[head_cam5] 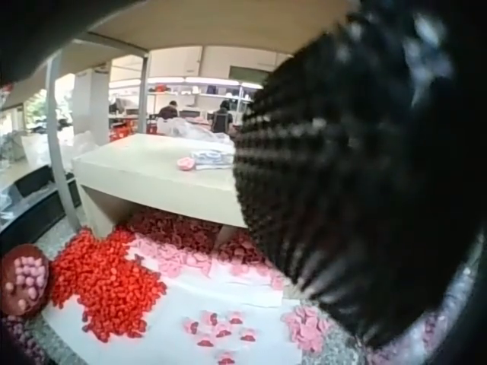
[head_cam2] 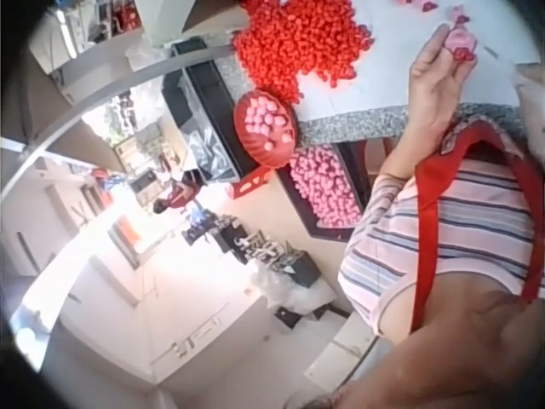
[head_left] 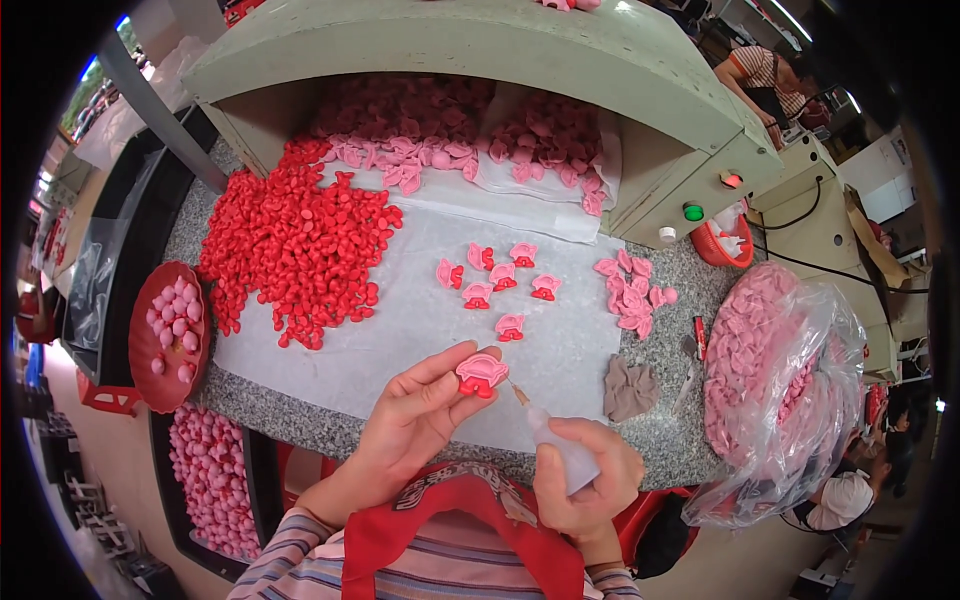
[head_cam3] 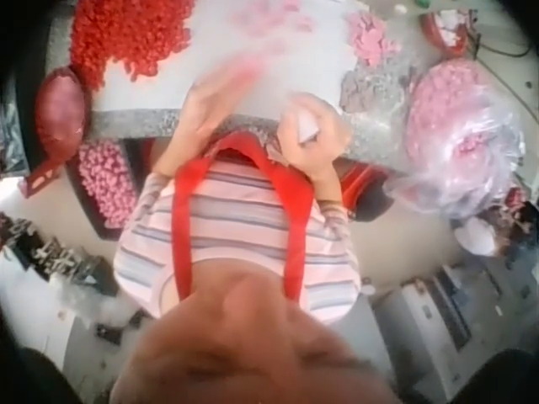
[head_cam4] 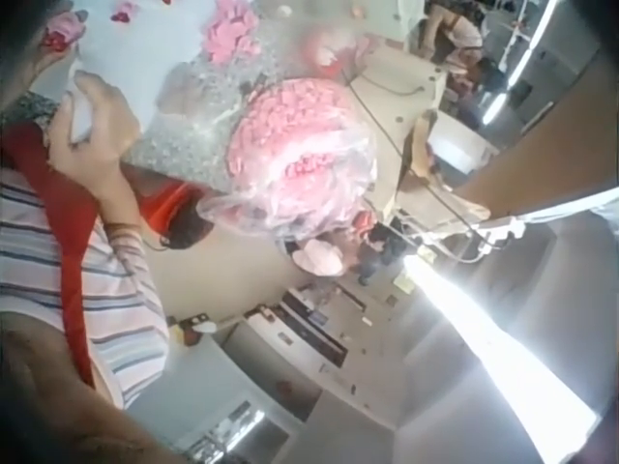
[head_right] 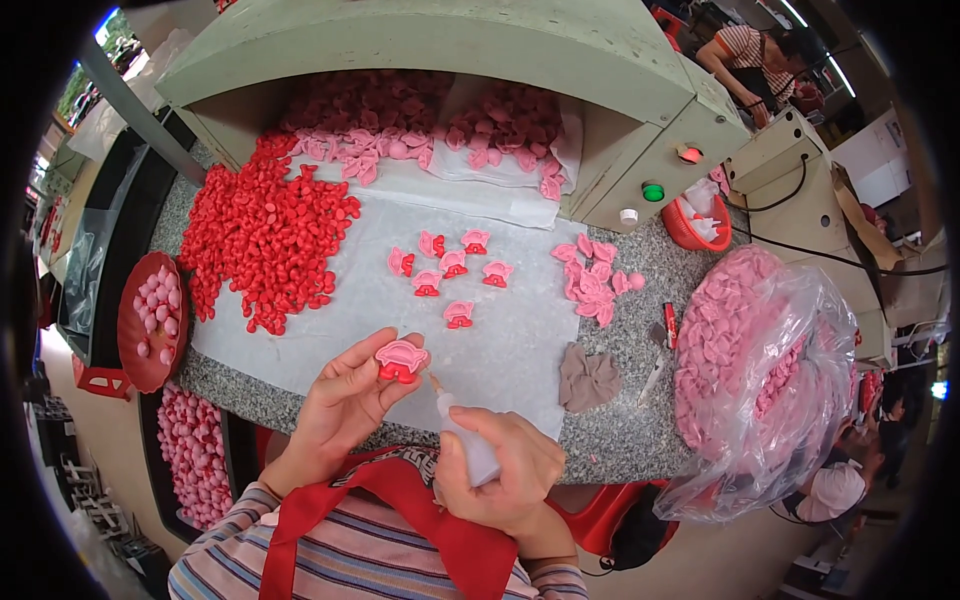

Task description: Assemble small plastic toy components by applying glue and joining parts at a factory workbench.

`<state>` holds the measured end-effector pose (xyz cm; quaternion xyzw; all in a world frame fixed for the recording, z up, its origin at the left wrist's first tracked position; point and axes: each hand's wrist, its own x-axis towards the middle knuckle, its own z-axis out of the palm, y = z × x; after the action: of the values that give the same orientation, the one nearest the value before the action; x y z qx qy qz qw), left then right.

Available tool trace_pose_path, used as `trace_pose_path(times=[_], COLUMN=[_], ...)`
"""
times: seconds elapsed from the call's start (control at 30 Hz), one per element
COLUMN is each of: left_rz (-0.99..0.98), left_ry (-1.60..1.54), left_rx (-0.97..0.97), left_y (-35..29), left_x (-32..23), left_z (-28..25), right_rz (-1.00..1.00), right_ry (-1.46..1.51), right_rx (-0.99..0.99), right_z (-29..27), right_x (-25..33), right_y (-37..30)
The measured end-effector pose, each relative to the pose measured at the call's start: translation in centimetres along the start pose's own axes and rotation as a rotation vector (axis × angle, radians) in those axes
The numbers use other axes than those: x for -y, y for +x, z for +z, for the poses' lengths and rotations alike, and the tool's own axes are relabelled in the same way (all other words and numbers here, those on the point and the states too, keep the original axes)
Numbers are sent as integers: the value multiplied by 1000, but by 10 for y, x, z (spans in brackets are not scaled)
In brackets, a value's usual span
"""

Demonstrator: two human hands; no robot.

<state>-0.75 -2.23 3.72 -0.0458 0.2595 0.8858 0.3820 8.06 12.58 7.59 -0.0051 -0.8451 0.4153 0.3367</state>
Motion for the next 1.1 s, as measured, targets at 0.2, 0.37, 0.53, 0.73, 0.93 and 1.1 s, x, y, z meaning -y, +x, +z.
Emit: trace_pose_path(times=[0.2,0.37,0.53,0.73,0.93,1.1], left_rz=[41,73,103,104,92,63], left_ry=[28,63,106,85,72,31], left_rx=[0,24,16,9,3,-10], left_y=[-1,-3,-3,-2,-1,0], left_x=[1,1,1,1,1,1], left_z=[0,1,-1,-3,-3,-2], right_rz=[-60,-74,-88,-89,-93,-98], right_ry=[-2,-8,-50,-64,-70,-51], right_rx=[-4,-2,52,107,63,78], right_z=[3,5,8,9,9,7], right_x=[-1,-1,4,5,2,1], right_y=[2,4,2,1,1,2])
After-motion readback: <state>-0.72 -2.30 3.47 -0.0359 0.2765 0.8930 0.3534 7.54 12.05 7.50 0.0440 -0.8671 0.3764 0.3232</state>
